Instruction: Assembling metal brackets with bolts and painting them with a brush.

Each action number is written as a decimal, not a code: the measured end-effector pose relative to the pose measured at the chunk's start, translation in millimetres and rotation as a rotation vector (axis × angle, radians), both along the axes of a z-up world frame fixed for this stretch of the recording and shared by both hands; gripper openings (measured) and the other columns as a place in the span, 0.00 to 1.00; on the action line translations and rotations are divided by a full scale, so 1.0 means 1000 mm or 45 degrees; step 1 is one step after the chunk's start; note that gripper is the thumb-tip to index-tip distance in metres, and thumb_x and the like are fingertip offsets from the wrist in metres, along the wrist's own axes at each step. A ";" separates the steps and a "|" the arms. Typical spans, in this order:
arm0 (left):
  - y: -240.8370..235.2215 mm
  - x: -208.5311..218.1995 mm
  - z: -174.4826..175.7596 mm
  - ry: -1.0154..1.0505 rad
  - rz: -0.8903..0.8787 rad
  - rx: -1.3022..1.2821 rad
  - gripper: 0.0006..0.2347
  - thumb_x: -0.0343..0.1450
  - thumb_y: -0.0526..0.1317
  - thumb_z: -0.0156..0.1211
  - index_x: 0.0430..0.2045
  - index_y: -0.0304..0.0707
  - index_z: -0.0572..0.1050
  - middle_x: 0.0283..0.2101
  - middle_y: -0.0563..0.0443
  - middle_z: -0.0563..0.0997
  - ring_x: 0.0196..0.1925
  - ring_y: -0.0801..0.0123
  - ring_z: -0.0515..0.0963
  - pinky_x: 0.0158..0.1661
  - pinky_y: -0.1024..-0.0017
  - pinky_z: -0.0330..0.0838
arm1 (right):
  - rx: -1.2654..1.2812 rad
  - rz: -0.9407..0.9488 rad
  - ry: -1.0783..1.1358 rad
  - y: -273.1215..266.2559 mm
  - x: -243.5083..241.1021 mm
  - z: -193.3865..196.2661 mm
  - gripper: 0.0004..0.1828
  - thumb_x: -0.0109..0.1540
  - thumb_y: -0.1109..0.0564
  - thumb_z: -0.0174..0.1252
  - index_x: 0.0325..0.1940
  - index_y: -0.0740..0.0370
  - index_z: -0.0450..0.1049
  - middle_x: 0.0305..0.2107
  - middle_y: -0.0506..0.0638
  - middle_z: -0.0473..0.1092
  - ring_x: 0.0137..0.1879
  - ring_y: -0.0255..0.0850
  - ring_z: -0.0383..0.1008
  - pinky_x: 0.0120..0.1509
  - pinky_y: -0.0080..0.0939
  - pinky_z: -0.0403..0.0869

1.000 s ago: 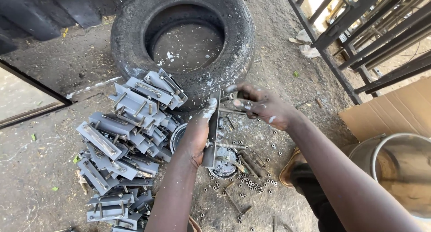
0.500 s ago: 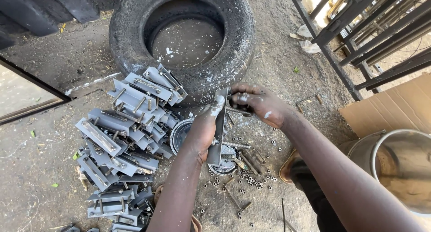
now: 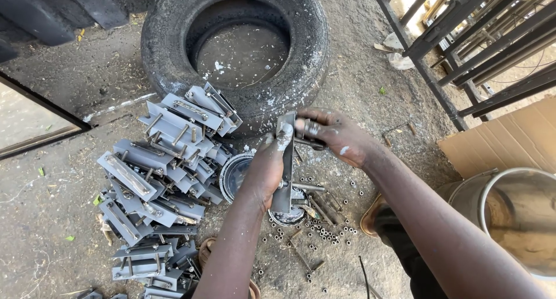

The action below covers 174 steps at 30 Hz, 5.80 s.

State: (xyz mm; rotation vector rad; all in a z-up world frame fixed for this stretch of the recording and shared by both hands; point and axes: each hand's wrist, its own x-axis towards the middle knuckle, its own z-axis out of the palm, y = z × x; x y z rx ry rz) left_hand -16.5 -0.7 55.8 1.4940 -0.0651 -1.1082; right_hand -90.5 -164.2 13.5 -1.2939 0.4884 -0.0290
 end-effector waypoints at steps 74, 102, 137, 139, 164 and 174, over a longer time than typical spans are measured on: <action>0.006 0.025 -0.041 -0.698 0.612 0.138 0.13 0.77 0.35 0.47 0.54 0.29 0.73 0.54 0.34 0.78 0.57 0.47 0.78 0.52 0.51 0.77 | -0.315 -0.286 0.104 0.069 -0.015 0.024 0.15 0.64 0.62 0.60 0.50 0.77 0.72 0.30 0.62 0.73 0.33 0.44 0.70 0.42 0.44 0.72; 0.008 0.003 -0.028 -0.160 0.189 -0.017 0.19 0.76 0.50 0.53 0.52 0.34 0.77 0.48 0.38 0.80 0.52 0.60 0.76 0.55 0.56 0.70 | 0.205 -0.641 0.108 0.063 -0.022 0.013 0.12 0.62 0.60 0.65 0.41 0.71 0.71 0.19 0.43 0.64 0.18 0.25 0.64 0.23 0.21 0.64; 0.023 0.036 -0.036 0.453 0.879 -0.565 0.07 0.72 0.38 0.65 0.33 0.32 0.77 0.28 0.47 0.82 0.23 0.75 0.81 0.21 0.86 0.69 | -0.370 0.324 0.711 0.060 -0.106 -0.235 0.11 0.63 0.57 0.59 0.42 0.69 0.77 0.31 0.61 0.75 0.39 0.51 0.77 0.42 0.45 0.77; 0.020 0.036 -0.032 0.478 0.934 -0.623 0.07 0.71 0.37 0.66 0.32 0.31 0.77 0.28 0.47 0.82 0.23 0.74 0.81 0.21 0.86 0.69 | -0.507 0.464 0.791 0.082 -0.125 -0.275 0.14 0.63 0.53 0.58 0.45 0.66 0.77 0.35 0.61 0.76 0.43 0.54 0.77 0.46 0.50 0.76; 0.052 0.056 -0.031 -0.328 0.893 -0.282 0.11 0.74 0.39 0.59 0.46 0.29 0.79 0.31 0.42 0.83 0.28 0.73 0.80 0.31 0.78 0.61 | -1.377 0.449 1.232 0.094 -0.097 -0.363 0.23 0.60 0.50 0.59 0.58 0.58 0.72 0.57 0.60 0.69 0.55 0.66 0.75 0.49 0.68 0.78; 0.038 0.061 0.011 -0.207 0.990 0.048 0.12 0.74 0.33 0.56 0.47 0.28 0.82 0.27 0.48 0.82 0.24 0.73 0.77 0.27 0.77 0.73 | -1.168 0.201 0.995 0.100 -0.095 -0.313 0.18 0.61 0.53 0.63 0.55 0.53 0.73 0.54 0.49 0.71 0.45 0.46 0.75 0.39 0.48 0.79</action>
